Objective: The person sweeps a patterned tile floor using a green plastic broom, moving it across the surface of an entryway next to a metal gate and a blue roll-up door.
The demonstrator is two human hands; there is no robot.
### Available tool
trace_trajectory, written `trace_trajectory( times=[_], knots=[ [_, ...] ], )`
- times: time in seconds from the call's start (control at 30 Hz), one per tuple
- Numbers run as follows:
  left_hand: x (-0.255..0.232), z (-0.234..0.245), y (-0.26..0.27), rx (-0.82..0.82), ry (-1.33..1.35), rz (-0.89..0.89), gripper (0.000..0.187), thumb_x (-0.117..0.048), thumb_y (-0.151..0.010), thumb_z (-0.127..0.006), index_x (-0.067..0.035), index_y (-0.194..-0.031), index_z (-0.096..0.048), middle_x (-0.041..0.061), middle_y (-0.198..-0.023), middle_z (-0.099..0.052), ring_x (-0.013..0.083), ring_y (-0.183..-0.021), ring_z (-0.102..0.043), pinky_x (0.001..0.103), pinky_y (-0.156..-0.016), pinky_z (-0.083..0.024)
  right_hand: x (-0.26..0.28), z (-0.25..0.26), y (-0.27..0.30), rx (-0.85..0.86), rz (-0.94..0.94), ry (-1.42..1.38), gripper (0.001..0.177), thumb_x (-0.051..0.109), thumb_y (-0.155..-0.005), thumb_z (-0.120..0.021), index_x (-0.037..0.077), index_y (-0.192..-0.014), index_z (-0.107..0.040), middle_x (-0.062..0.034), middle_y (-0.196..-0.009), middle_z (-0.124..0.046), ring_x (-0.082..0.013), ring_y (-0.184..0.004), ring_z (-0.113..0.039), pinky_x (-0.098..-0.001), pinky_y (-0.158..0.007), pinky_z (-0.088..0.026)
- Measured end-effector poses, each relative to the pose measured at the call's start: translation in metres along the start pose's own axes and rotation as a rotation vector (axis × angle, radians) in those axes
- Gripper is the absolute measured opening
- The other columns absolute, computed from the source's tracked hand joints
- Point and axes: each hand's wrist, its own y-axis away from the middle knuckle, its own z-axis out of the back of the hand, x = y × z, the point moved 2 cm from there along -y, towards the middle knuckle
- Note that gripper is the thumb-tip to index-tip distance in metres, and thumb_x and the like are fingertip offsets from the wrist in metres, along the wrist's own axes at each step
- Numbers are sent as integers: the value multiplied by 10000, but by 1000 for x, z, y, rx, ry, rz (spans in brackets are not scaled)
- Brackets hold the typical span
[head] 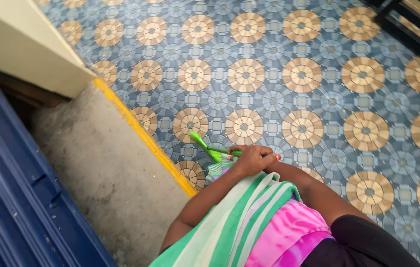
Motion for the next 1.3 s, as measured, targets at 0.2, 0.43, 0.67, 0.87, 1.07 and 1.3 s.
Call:
trace_trajectory(
  times=[0.2,0.43,0.67,0.87,1.07,1.3],
  knots=[
    [-7,-55,-26,66,-59,-250,514,-497,-830,-727,-16,-704,-600,132,-608,-576,270,-573,-578,400,-589,-445,-22,35,71,-141,176,-642,689,556,-911,-589,4,-1324,-596,-144,-1215,-697,-209,-1108,-677,-390,-979,-524],
    [-48,-200,-10,233,-3,-629,323,-302,-882,-743,-64,-753,-567,117,-714,-614,316,-684,-643,422,-671,-480,-71,34,250,-545,358,-1087,711,571,-889,-574,6,-1319,-556,-226,-1200,-691,-317,-1054,-708,-505,-971,-533],
    [-71,-310,48,588,87,-660,303,-263,-900,-744,-63,-780,-551,109,-733,-588,299,-714,-613,412,-677,-478,-84,-19,427,-965,-67,-333,462,396,-926,-661,115,-1292,-660,-154,-1207,-729,-346,-1111,-686,-492,-975,-545],
    [-40,-371,84,931,210,-329,249,-173,-917,-735,-36,-814,-554,85,-779,-622,167,-744,-595,359,-694,-489,-100,-66,528,-919,-1125,358,651,363,-661,-795,273,-1297,-684,-120,-1308,-686,-345,-1193,-660,-478,-961,-551],
    [-3,-425,114,1253,310,-341,199,-125,-952,-701,-23,-857,-558,66,-928,-714,129,-906,-675,312,-820,-540,-85,-170,598,-966,-1249,150,491,567,-864,-707,170,-1149,-747,-200,-1189,-736,-397,-1151,-688,-499,-982,-543],
    [7,-455,130,1444,348,-383,98,-110,-908,-679,-18,-910,-646,63,-921,-705,122,-883,-639,325,-817,-525,-67,-244,601,-1190,-1105,-28,433,457,-788,-750,131,-1068,-694,-195,-1079,-711,-404,-1030,-680,-491,-879,-531]
  ],
)
